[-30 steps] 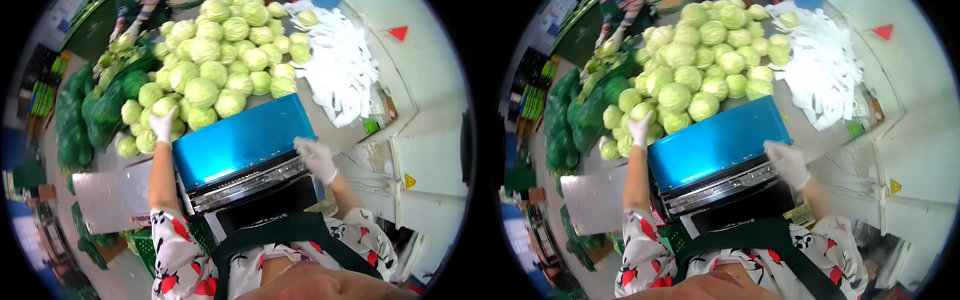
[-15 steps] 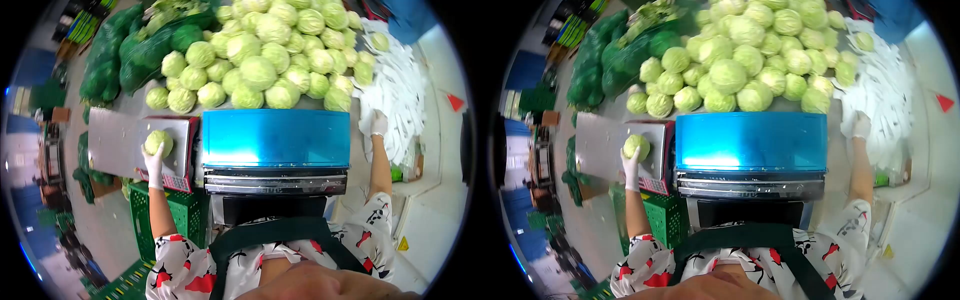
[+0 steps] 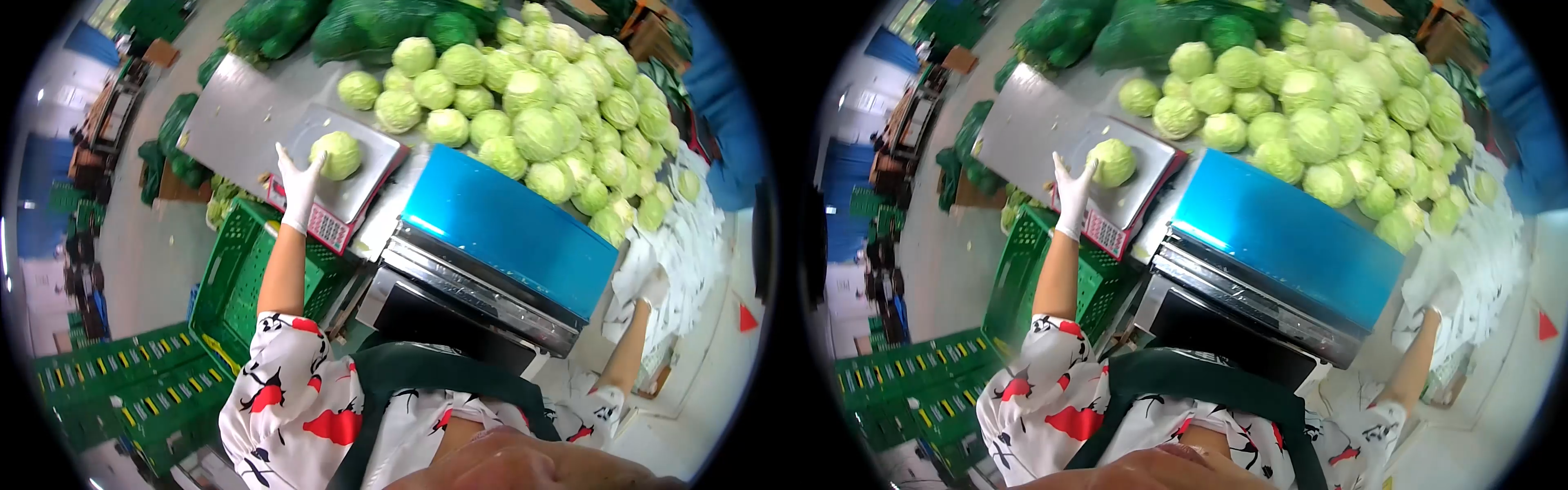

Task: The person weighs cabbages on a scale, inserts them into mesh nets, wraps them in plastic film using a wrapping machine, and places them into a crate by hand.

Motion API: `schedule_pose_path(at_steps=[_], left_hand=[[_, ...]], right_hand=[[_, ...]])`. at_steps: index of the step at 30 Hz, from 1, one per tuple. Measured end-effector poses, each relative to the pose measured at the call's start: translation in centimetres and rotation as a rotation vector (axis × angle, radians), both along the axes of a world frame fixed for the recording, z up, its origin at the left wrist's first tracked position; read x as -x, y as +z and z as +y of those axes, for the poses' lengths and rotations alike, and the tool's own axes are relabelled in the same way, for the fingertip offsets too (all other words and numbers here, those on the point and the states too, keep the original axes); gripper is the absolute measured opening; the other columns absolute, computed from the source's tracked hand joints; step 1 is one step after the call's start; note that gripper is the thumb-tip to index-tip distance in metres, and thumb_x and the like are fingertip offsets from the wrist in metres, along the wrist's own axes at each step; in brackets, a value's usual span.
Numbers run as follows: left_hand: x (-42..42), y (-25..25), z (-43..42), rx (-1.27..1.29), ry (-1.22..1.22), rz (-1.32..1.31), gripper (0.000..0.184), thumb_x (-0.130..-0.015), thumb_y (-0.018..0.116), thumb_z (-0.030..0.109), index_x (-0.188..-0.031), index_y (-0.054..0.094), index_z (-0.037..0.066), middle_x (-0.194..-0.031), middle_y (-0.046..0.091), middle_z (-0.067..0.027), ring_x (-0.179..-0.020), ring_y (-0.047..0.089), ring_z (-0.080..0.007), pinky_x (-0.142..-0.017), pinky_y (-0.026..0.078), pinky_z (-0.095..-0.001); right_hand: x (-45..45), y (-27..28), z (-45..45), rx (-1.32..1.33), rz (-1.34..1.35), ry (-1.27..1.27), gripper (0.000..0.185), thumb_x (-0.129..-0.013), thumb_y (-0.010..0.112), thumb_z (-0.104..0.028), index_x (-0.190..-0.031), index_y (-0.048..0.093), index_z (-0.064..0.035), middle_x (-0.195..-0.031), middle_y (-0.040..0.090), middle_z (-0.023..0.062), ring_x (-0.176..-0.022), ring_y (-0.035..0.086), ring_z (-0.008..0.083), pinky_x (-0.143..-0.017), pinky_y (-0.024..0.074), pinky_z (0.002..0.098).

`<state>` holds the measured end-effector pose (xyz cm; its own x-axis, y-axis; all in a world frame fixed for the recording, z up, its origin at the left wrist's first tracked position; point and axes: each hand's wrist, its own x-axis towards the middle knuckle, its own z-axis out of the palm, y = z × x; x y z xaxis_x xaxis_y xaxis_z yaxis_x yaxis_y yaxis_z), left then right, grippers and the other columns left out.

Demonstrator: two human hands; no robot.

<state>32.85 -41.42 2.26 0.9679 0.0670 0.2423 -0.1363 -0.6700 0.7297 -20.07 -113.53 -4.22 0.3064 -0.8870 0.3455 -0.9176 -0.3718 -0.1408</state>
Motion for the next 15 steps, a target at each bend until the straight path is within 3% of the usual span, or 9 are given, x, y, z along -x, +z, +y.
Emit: schedule_pose_path(at_steps=[2, 4, 6, 9, 12, 13, 14, 15], left_hand=[[0.2, 2.0, 2.4, -0.021, 0.092, -0.047, 0.107, -0.079, 0.080, 0.039, -0.153, 0.017, -0.006, -0.146, 0.036, -0.0315, -0.140, 0.034, -0.0418, -0.116, 0.029, -0.0433], [-0.3, 3.0, 5.6, 0.040, 0.154, -0.132, 0.096, -0.083, 0.078, 0.035, -0.151, 0.023, -0.006, -0.144, 0.041, -0.0291, -0.134, 0.043, -0.0387, -0.112, 0.034, -0.0426], [-0.8, 3.7, 8.6, 0.062, 0.207, -0.172, 0.091, -0.084, 0.076, 0.033, -0.150, 0.027, -0.006, -0.143, 0.042, -0.0284, -0.132, 0.045, -0.0370, -0.111, 0.035, -0.0422], [-0.9, 4.2, 11.4, 0.198, 0.217, -0.162, 0.081, -0.088, 0.074, 0.030, -0.148, 0.032, -0.004, -0.140, 0.047, -0.0267, -0.127, 0.051, -0.0338, -0.108, 0.040, -0.0410], [-0.2, 4.2, 10.9, 0.357, 0.148, -0.140, 0.077, -0.089, 0.073, 0.027, -0.148, 0.034, -0.002, -0.138, 0.050, -0.0238, -0.122, 0.056, -0.0296, -0.101, 0.046, -0.0384], [0.4, 4.1, 9.9, 0.380, 0.134, -0.112, 0.077, -0.089, 0.074, 0.027, -0.148, 0.034, -0.002, -0.138, 0.050, -0.0225, -0.123, 0.055, -0.0287, -0.100, 0.047, -0.0372], [0.8, 3.9, 8.7, 0.419, 0.084, -0.043, 0.081, -0.087, 0.075, 0.028, -0.149, 0.033, -0.002, -0.141, 0.047, -0.0234, -0.126, 0.053, -0.0301, -0.103, 0.045, -0.0382], [1.2, 3.1, 7.6, 0.270, 0.021, -0.054, 0.088, -0.083, 0.078, 0.030, -0.150, 0.031, -0.002, -0.145, 0.042, -0.0243, -0.131, 0.048, -0.0319, -0.108, 0.041, -0.0398]], right_hand=[[1.0, 4.6, 0.3, 0.043, -0.177, 0.125, 0.037, -0.091, 0.054, -0.028, -0.117, 0.069, -0.0065, -0.116, 0.069, 0.0180, -0.105, 0.065, 0.0357, -0.090, 0.0504, 0.0428], [4.4, 5.5, -3.0, 0.366, -0.453, 0.036, 0.040, -0.094, 0.053, -0.032, -0.118, 0.068, -0.0032, -0.119, 0.068, 0.0182, -0.106, 0.065, 0.0355, -0.090, 0.0505, 0.0419], [5.0, 10.1, -3.1, 0.402, -0.372, -0.246, 0.039, -0.096, 0.055, -0.029, -0.115, 0.067, 0.0028, -0.117, 0.068, 0.0187, -0.107, 0.064, 0.0327, -0.092, 0.0502, 0.0397], [8.7, 10.3, -8.5, 0.230, -0.264, -0.184, 0.041, -0.095, 0.053, -0.035, -0.118, 0.068, -0.0038, -0.117, 0.069, 0.0163, -0.103, 0.065, 0.0359, -0.086, 0.0517, 0.0400], [3.6, 19.2, -1.3, 0.585, -0.523, -0.116, 0.039, -0.095, 0.054, -0.035, -0.114, 0.071, -0.0046, -0.114, 0.070, 0.0141, -0.102, 0.066, 0.0331, -0.086, 0.0527, 0.0379], [0.7, 22.0, 2.6, 0.492, -0.697, -0.240, 0.035, -0.094, 0.055, -0.032, -0.104, 0.074, -0.0044, -0.109, 0.072, 0.0126, -0.097, 0.067, 0.0304, -0.086, 0.0537, 0.0363], [-1.4, 23.9, 4.6, 0.530, -0.782, -0.151, 0.034, -0.094, 0.055, -0.030, -0.103, 0.074, -0.0037, -0.109, 0.072, 0.0130, -0.096, 0.068, 0.0296, -0.086, 0.0538, 0.0357], [-3.0, 25.6, 6.1, 0.569, -0.865, -0.059, 0.034, -0.094, 0.054, -0.029, -0.102, 0.074, -0.0030, -0.109, 0.072, 0.0135, -0.096, 0.068, 0.0287, -0.086, 0.0540, 0.0352]])
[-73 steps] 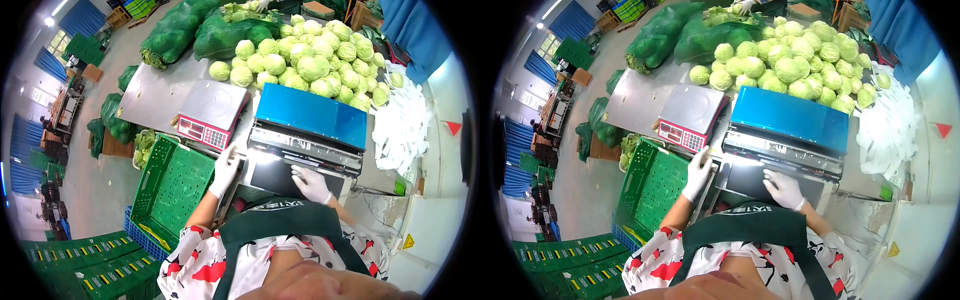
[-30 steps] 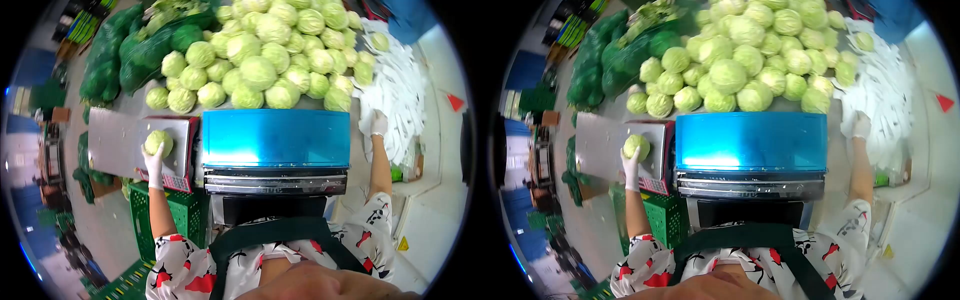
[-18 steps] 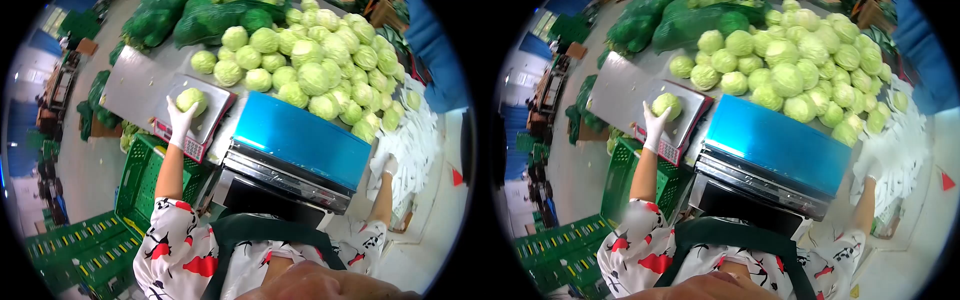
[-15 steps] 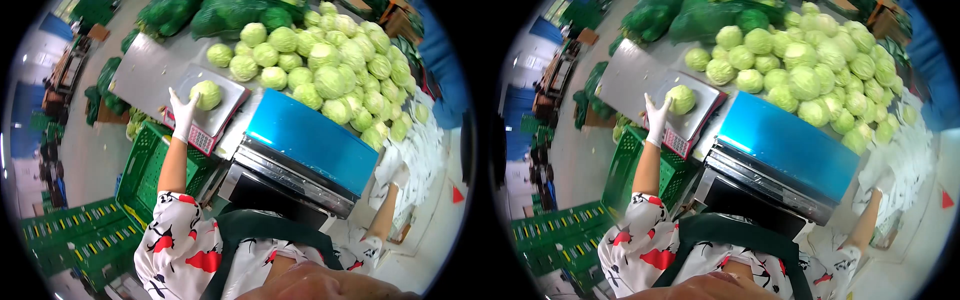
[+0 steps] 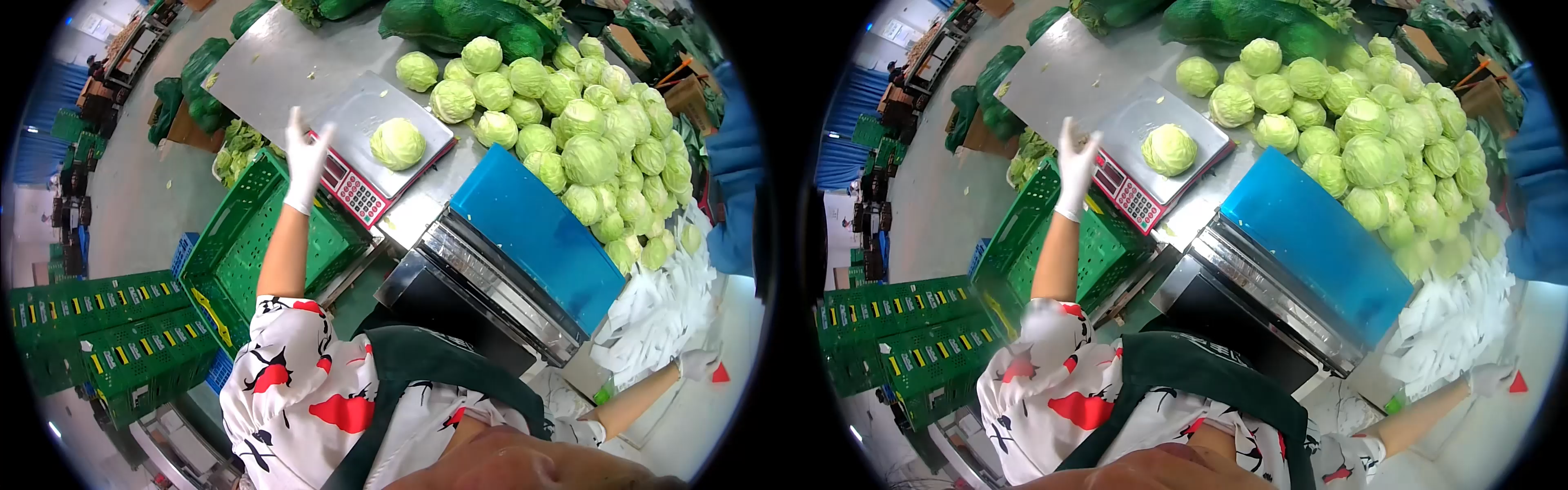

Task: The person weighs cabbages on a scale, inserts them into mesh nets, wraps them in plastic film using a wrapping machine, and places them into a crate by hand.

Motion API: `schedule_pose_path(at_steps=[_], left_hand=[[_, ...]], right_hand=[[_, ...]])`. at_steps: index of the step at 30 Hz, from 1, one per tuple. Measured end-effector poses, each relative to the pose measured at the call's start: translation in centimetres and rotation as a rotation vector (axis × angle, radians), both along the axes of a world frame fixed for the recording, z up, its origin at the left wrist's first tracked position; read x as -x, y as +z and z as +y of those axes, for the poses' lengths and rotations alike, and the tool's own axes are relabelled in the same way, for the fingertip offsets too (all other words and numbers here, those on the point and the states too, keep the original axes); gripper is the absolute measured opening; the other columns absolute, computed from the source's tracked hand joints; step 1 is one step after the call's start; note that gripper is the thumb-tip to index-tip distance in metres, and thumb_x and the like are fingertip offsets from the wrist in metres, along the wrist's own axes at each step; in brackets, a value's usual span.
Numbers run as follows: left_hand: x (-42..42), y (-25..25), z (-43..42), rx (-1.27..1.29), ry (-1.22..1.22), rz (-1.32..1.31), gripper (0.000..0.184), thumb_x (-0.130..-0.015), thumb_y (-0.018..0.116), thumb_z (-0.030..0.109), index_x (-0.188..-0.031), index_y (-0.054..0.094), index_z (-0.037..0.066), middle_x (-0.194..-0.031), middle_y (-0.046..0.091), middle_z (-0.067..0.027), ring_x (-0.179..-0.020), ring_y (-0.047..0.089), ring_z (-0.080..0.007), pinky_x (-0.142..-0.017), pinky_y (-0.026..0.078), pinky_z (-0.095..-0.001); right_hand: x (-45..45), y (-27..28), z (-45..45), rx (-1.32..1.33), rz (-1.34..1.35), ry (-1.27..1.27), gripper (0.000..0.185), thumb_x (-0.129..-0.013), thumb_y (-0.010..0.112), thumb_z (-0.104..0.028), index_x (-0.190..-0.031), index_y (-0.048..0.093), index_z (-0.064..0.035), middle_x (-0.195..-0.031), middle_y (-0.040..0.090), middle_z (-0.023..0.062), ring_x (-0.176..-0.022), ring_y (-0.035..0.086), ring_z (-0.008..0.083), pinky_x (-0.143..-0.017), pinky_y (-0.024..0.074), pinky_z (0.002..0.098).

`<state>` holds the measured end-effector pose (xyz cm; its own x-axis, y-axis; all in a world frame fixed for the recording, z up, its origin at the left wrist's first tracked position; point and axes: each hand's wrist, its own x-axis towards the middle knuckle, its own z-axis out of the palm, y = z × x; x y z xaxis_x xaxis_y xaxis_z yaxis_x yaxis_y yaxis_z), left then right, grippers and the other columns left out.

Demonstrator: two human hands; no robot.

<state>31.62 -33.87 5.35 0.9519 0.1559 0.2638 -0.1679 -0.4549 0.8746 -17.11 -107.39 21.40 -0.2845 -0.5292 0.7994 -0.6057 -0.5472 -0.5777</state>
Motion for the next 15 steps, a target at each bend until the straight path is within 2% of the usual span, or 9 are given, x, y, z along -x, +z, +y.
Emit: schedule_pose_path(at_steps=[1, 3, 5, 7, 9, 10, 12, 14, 15], left_hand=[[1.4, 0.6, -1.9, -0.093, -0.130, 0.012, 0.098, -0.077, 0.081, 0.034, -0.151, 0.028, -0.002, -0.149, 0.037, -0.0250, -0.138, 0.040, -0.0337, -0.114, 0.034, -0.0410], [2.9, 0.1, -5.5, -0.294, -0.314, 0.060, 0.118, -0.067, 0.087, 0.042, -0.152, 0.020, -0.006, -0.150, 0.032, -0.0296, -0.143, 0.031, -0.0379, -0.118, 0.028, -0.0423], [3.1, -2.7, -8.2, -0.394, -0.410, 0.041, 0.122, -0.062, 0.088, 0.047, -0.150, 0.022, -0.006, -0.149, 0.032, -0.0316, -0.140, 0.034, -0.0412, -0.116, 0.032, -0.0420], [3.3, -2.5, -10.0, -0.322, -0.394, 0.149, 0.118, -0.062, 0.088, 0.046, -0.148, 0.027, -0.006, -0.144, 0.039, -0.0314, -0.135, 0.041, -0.0411, -0.113, 0.036, -0.0417], [1.7, -3.4, -10.3, -0.205, -0.351, 0.206, 0.112, -0.063, 0.089, 0.043, -0.146, 0.031, -0.005, -0.138, 0.046, -0.0285, -0.129, 0.049, -0.0378, -0.109, 0.041, -0.0413], [1.2, -4.2, -10.2, -0.150, -0.329, 0.240, 0.109, -0.063, 0.090, 0.041, -0.144, 0.033, -0.004, -0.135, 0.050, -0.0270, -0.126, 0.053, -0.0362, -0.106, 0.044, -0.0410], [0.5, -5.8, -9.9, 0.103, -0.380, 0.292, 0.104, -0.063, 0.091, 0.037, -0.142, 0.037, -0.004, -0.130, 0.055, -0.0230, -0.120, 0.057, -0.0317, -0.103, 0.047, -0.0392], [1.3, -4.7, -10.7, 0.312, -0.462, 0.329, 0.097, -0.064, 0.092, 0.030, -0.139, 0.039, -0.002, -0.125, 0.058, -0.0174, -0.115, 0.059, -0.0239, -0.098, 0.050, -0.0365], [2.6, -2.8, -11.4, 0.305, -0.559, 0.293, 0.099, -0.064, 0.091, 0.030, -0.141, 0.037, -0.002, -0.127, 0.057, -0.0175, -0.117, 0.058, -0.0246, -0.100, 0.049, -0.0372]], right_hand=[[-0.3, 1.0, 0.8, 0.081, -0.054, 0.080, 0.033, -0.094, 0.054, -0.027, -0.101, 0.075, -0.0024, -0.109, 0.072, 0.0139, -0.095, 0.068, 0.0279, -0.086, 0.0541, 0.0347], [1.9, 1.2, -3.9, 0.457, 0.347, 0.117, 0.031, -0.093, 0.055, -0.023, -0.099, 0.074, 0.0009, -0.106, 0.072, 0.0176, -0.097, 0.067, 0.0297, -0.087, 0.0543, 0.0382], [-2.0, 1.1, -1.5, 0.454, 0.067, 0.616, 0.035, -0.095, 0.052, -0.020, -0.114, 0.066, 0.0052, -0.103, 0.069, 0.0167, -0.095, 0.066, 0.0317, -0.088, 0.0541, 0.0432], [-4.8, 2.7, 2.6, -0.257, -0.455, 1.099, 0.045, -0.095, 0.052, -0.020, -0.129, 0.054, 0.0088, -0.097, 0.062, 0.0123, -0.088, 0.064, 0.0337, -0.085, 0.0549, 0.0452], [-9.6, 3.1, 8.6, -0.461, -0.302, 0.968, 0.057, -0.097, 0.050, -0.028, -0.138, 0.042, 0.0099, -0.093, 0.056, 0.0069, -0.075, 0.061, 0.0219, -0.070, 0.0542, 0.0306], [-12.2, 3.6, 13.6, -0.587, -0.269, 1.030, 0.058, -0.096, 0.051, -0.033, -0.137, 0.045, 0.0077, -0.092, 0.056, 0.0053, -0.068, 0.055, 0.0145, -0.061, 0.0476, 0.0241], [-15.0, 2.3, 17.0, -0.757, -0.033, 1.221, 0.059, -0.096, 0.052, -0.039, -0.137, 0.049, 0.0037, -0.093, 0.058, 0.0027, -0.059, 0.044, 0.0028, -0.050, 0.0345, 0.0158], [-18.9, 1.1, 22.2, -1.010, 0.193, 1.369, 0.059, -0.094, 0.056, -0.035, -0.139, 0.048, 0.0030, -0.110, 0.058, 0.0083, -0.078, 0.054, 0.0090, -0.057, 0.0399, 0.0176], [-20.8, 0.2, 24.7, -1.161, 0.278, 1.454, 0.059, -0.094, 0.058, -0.033, -0.140, 0.047, 0.0026, -0.119, 0.058, 0.0112, -0.087, 0.058, 0.0120, -0.060, 0.0426, 0.0185]])
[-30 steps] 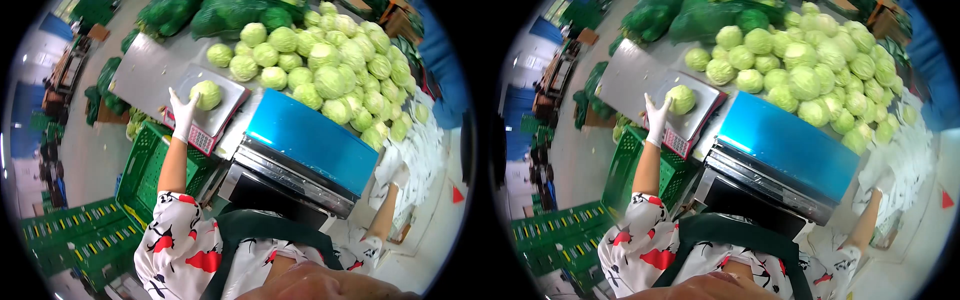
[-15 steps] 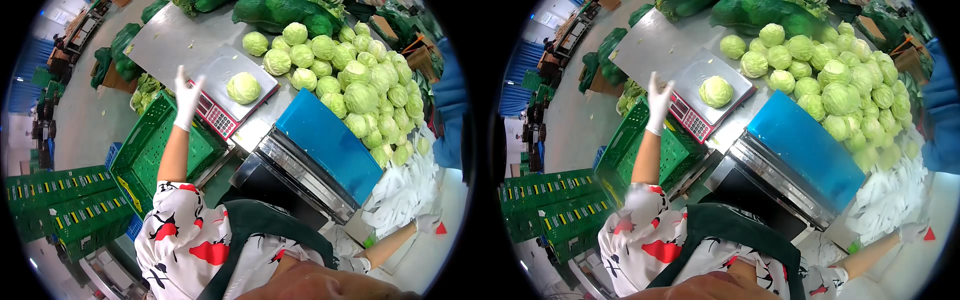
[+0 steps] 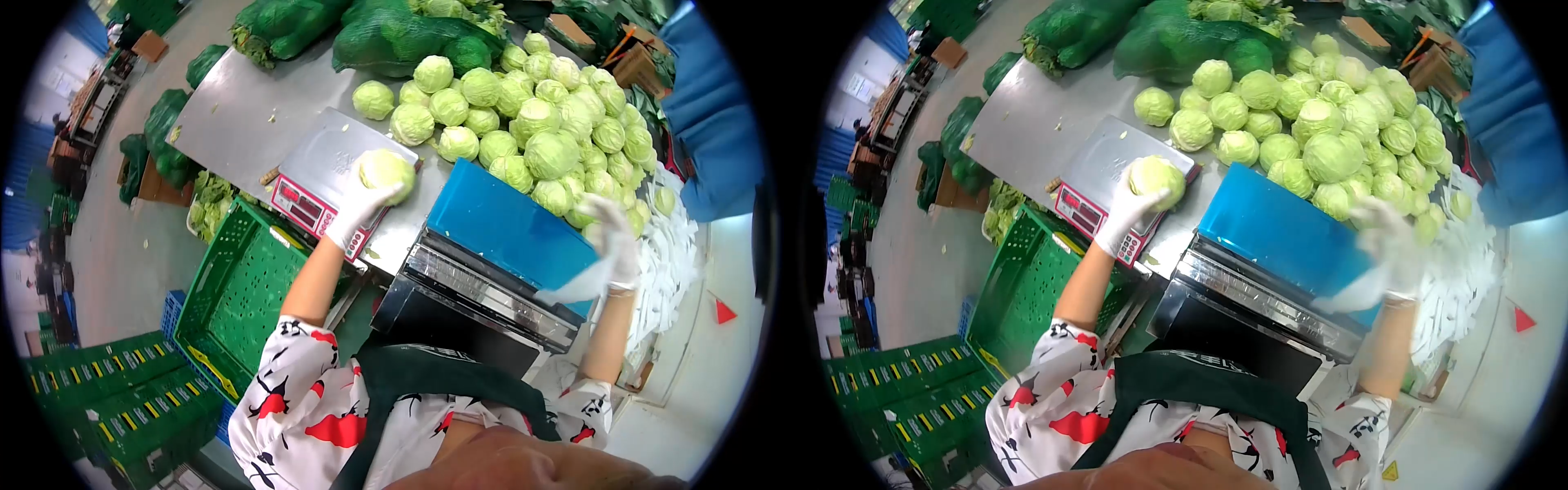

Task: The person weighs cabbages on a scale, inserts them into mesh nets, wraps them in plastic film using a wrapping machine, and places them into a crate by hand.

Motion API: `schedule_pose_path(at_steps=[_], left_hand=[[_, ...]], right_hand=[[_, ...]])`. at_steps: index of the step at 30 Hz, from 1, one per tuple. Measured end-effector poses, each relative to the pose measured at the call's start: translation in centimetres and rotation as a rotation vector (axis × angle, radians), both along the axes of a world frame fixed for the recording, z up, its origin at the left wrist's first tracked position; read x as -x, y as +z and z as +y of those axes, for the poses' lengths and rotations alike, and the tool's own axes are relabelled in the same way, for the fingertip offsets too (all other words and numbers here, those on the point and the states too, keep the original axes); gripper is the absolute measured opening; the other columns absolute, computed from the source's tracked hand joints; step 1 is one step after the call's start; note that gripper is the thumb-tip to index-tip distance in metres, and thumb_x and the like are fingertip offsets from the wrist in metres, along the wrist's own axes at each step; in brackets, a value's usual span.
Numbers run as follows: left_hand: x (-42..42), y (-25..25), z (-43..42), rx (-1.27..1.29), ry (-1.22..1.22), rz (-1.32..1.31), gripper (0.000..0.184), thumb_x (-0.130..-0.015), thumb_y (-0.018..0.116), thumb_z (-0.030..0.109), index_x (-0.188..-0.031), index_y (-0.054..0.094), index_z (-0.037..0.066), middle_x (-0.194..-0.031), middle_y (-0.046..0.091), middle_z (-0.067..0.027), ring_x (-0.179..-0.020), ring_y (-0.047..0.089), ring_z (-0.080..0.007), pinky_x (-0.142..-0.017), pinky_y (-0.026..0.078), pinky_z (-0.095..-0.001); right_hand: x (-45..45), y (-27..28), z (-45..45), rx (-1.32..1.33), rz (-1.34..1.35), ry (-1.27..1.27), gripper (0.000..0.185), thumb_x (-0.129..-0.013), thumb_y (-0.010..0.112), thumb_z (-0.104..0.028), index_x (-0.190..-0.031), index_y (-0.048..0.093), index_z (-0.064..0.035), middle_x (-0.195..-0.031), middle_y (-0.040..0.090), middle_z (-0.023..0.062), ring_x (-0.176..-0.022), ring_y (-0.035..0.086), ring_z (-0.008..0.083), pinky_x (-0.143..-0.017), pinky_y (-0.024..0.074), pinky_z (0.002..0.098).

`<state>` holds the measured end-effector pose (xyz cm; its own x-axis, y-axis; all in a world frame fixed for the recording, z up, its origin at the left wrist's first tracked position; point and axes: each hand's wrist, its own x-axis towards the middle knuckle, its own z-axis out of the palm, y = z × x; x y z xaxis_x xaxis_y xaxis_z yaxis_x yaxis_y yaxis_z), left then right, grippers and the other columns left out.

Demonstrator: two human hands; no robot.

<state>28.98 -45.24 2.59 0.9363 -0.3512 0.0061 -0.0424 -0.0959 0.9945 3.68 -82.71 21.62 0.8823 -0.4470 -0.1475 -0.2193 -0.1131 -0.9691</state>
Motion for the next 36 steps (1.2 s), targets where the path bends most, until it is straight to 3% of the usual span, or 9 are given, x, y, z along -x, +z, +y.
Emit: schedule_pose_path(at_steps=[6, 10, 13, 14, 16, 19, 26, 30, 36], left_hand=[[7.3, 9.7, -5.8, 0.003, -0.470, -0.342, 0.109, -0.060, 0.092, 0.032, -0.147, 0.033, 0.002, -0.137, 0.050, -0.0200, -0.127, 0.052, -0.0301, -0.108, 0.042, -0.0396], [8.6, 11.7, -8.1, -0.115, -0.518, -0.414, 0.102, -0.064, 0.089, 0.027, -0.147, 0.036, 0.003, -0.136, 0.053, -0.0167, -0.125, 0.054, -0.0287, -0.107, 0.042, -0.0393], [4.0, 9.8, -9.3, 0.025, -0.837, 0.036, 0.090, -0.076, 0.081, 0.026, -0.149, 0.035, 0.003, -0.135, 0.054, -0.0140, -0.121, 0.057, -0.0259, -0.100, 0.048, -0.0365], [1.9, 6.5, -10.8, 0.407, -0.760, 0.433, 0.077, -0.086, 0.072, 0.029, -0.149, 0.037, 0.004, -0.135, 0.056, -0.0111, -0.117, 0.058, -0.0210, -0.091, 0.050, -0.0318], [-3.4, 0.8, -13.6, 0.006, -0.263, 0.141, 0.066, -0.090, 0.068, 0.040, -0.139, 0.050, -0.002, -0.121, 0.063, -0.0114, -0.100, 0.060, -0.0161, -0.084, 0.049, -0.0288], [-8.5, -2.8, -16.9, -0.044, -0.238, 0.506, 0.081, -0.084, 0.075, 0.041, -0.139, 0.044, -0.011, -0.134, 0.056, -0.0245, -0.122, 0.057, -0.0282, -0.100, 0.046, -0.0359], [-10.7, -13.6, -24.7, -0.082, -0.066, 0.710, 0.091, -0.072, 0.085, 0.045, -0.137, 0.044, -0.004, -0.129, 0.058, -0.0216, -0.106, 0.065, -0.0323, -0.083, 0.056, -0.0488], [-11.9, -14.4, -23.2, 0.062, -0.180, 0.938, 0.080, -0.078, 0.080, 0.045, -0.136, 0.046, 0.001, -0.124, 0.061, -0.0175, -0.102, 0.067, -0.0302, -0.073, 0.061, -0.0456], [-10.4, -3.5, -16.4, 0.470, -0.343, 1.051, 0.060, -0.089, 0.069, 0.043, -0.138, 0.050, 0.015, -0.132, 0.059, -0.0086, -0.118, 0.059, -0.0283, -0.089, 0.055, -0.0475]], right_hand=[[-5.9, -7.2, 10.0, -0.376, 0.002, 0.347, 0.088, -0.084, 0.077, -0.020, -0.153, 0.027, 0.0019, -0.150, 0.041, 0.0199, -0.126, 0.052, 0.0212, -0.108, 0.0395, 0.0339], [-6.1, -7.0, 11.0, -0.302, 0.008, 0.285, 0.085, -0.081, 0.079, -0.020, -0.149, 0.034, 0.0029, -0.138, 0.051, 0.0129, -0.127, 0.049, 0.0188, -0.109, 0.0390, 0.0334], [-4.7, -8.9, 9.4, -0.499, -0.034, 0.205, 0.068, -0.085, 0.073, -0.026, -0.140, 0.046, 0.0030, -0.133, 0.057, 0.0119, -0.124, 0.053, 0.0209, -0.108, 0.0400, 0.0349], [-4.0, -9.4, 8.7, -0.638, -0.053, 0.128, 0.066, -0.087, 0.070, -0.028, -0.140, 0.047, 0.0026, -0.133, 0.057, 0.0127, -0.124, 0.054, 0.0222, -0.108, 0.0406, 0.0360], [-2.6, -10.2, 7.3, -0.917, -0.095, -0.027, 0.062, -0.090, 0.065, -0.033, -0.138, 0.048, 0.0017, -0.134, 0.057, 0.0143, -0.123, 0.055, 0.0249, -0.107, 0.0420, 0.0382], [-1.3, -10.3, 5.7, -0.936, -0.191, -0.149, 0.063, -0.093, 0.059, -0.041, -0.140, 0.046, -0.0002, -0.135, 0.056, 0.0160, -0.122, 0.056, 0.0280, -0.106, 0.0436, 0.0409], [1.0, -10.4, 4.4, -0.900, -0.207, -0.262, 0.066, -0.093, 0.057, -0.046, -0.140, 0.045, -0.0017, -0.135, 0.055, 0.0152, -0.120, 0.056, 0.0288, -0.105, 0.0433, 0.0415], [1.9, -10.4, 4.2, -0.895, -0.168, -0.329, 0.067, -0.094, 0.053, -0.049, -0.141, 0.045, -0.0026, -0.136, 0.054, 0.0154, -0.119, 0.057, 0.0293, -0.103, 0.0449, 0.0421], [1.4, -9.8, 4.0, -1.086, -0.218, -0.281, 0.068, -0.095, 0.044, -0.060, -0.141, 0.044, -0.0109, -0.138, 0.052, 0.0152, -0.121, 0.056, 0.0352, -0.096, 0.0496, 0.0590]])
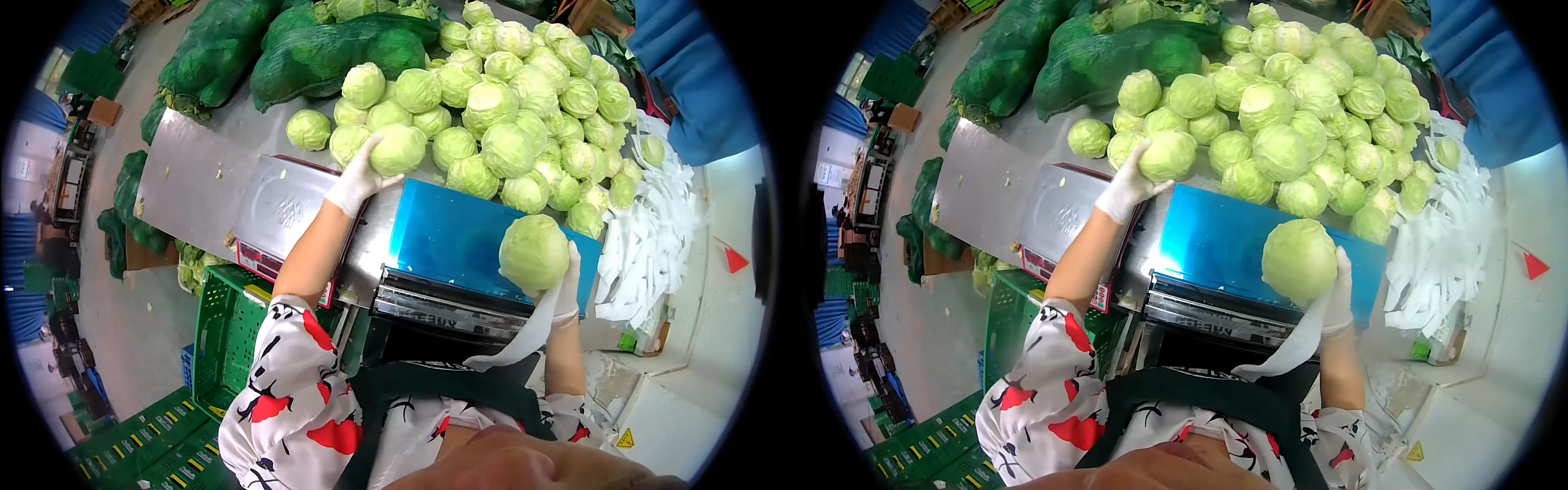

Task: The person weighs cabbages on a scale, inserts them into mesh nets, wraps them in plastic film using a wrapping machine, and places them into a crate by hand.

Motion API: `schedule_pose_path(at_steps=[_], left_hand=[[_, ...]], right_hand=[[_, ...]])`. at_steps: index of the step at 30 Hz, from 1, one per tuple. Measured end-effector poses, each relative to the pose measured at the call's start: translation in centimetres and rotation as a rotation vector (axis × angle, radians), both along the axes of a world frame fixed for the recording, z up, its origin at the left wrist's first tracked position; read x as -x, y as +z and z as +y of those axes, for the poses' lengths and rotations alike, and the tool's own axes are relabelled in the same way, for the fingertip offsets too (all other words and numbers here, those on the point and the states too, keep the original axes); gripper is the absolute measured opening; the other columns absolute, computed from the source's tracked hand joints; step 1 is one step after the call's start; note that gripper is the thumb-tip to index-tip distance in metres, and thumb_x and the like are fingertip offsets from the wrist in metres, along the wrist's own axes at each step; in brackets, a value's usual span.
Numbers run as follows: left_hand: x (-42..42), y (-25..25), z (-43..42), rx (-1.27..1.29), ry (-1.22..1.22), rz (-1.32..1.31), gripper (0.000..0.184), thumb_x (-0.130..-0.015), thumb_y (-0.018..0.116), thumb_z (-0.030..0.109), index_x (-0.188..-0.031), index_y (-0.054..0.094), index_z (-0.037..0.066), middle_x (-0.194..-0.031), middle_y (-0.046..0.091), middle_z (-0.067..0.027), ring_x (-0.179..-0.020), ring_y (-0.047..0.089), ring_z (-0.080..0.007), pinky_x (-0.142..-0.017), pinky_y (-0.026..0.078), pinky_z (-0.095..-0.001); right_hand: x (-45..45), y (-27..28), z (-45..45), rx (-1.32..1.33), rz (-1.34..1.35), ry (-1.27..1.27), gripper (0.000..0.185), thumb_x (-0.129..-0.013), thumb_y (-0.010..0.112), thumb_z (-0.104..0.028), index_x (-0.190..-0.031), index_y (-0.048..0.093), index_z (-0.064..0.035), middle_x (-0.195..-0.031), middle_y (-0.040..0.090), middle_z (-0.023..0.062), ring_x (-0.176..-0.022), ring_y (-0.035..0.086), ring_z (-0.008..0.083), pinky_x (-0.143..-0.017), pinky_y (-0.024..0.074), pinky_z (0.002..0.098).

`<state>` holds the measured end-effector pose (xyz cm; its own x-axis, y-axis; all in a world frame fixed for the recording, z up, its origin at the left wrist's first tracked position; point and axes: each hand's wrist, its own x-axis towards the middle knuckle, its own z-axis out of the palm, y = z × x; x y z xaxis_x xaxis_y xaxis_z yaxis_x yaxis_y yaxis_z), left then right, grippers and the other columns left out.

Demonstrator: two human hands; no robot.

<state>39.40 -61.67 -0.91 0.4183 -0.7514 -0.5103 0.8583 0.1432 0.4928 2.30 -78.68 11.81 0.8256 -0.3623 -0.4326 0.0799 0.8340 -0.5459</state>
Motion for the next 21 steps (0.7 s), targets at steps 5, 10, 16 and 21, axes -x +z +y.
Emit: schedule_pose_path(at_steps=[5, 10, 16, 21], left_hand=[[-0.5, 4.5, 9.4, -0.255, 0.083, -0.685, 0.069, -0.085, 0.076, 0.034, -0.136, 0.045, -0.001, -0.130, 0.058, -0.0167, -0.118, 0.058, -0.0256, -0.096, 0.051, -0.0398], [0.1, 2.6, 19.2, -0.799, -0.017, -0.993, 0.086, -0.073, 0.086, 0.036, -0.135, 0.044, -0.005, -0.124, 0.060, -0.0197, -0.116, 0.060, -0.0242, -0.100, 0.049, -0.0338], [2.9, 3.6, 21.2, -0.943, 0.230, -1.280, 0.124, -0.065, 0.087, 0.045, -0.152, 0.016, -0.008, -0.150, 0.028, -0.0326, -0.140, 0.034, -0.0404, -0.116, 0.030, -0.0436], [7.6, 4.5, 19.3, -1.037, 0.344, -1.340, 0.141, -0.056, 0.090, 0.051, -0.153, 0.006, -0.007, -0.152, 0.025, -0.0331, -0.142, 0.029, -0.0444, -0.118, 0.024, -0.0482]], right_hand=[[0.0, -0.1, 0.4, -0.005, 0.063, -0.027, 0.067, -0.095, 0.044, -0.060, -0.141, 0.044, -0.0118, -0.138, 0.052, 0.0151, -0.120, 0.057, 0.0373, -0.096, 0.0478, 0.0641], [1.4, -1.5, 0.7, 0.016, 0.067, -0.001, 0.064, -0.098, 0.044, -0.053, -0.142, 0.046, -0.0073, -0.138, 0.052, 0.0149, -0.122, 0.053, 0.0330, -0.103, 0.0433, 0.0542], [2.1, -1.2, 1.9, 0.168, 0.189, -0.050, 0.066, -0.096, 0.046, -0.058, -0.139, 0.045, -0.0087, -0.134, 0.055, 0.0150, -0.114, 0.060, 0.0348, -0.095, 0.0505, 0.0600], [4.9, 0.4, 1.5, 0.220, 0.238, -0.064, 0.063, -0.097, 0.045, -0.055, -0.136, 0.050, -0.0060, -0.131, 0.057, 0.0126, -0.112, 0.060, 0.0290, -0.095, 0.0511, 0.0476]])
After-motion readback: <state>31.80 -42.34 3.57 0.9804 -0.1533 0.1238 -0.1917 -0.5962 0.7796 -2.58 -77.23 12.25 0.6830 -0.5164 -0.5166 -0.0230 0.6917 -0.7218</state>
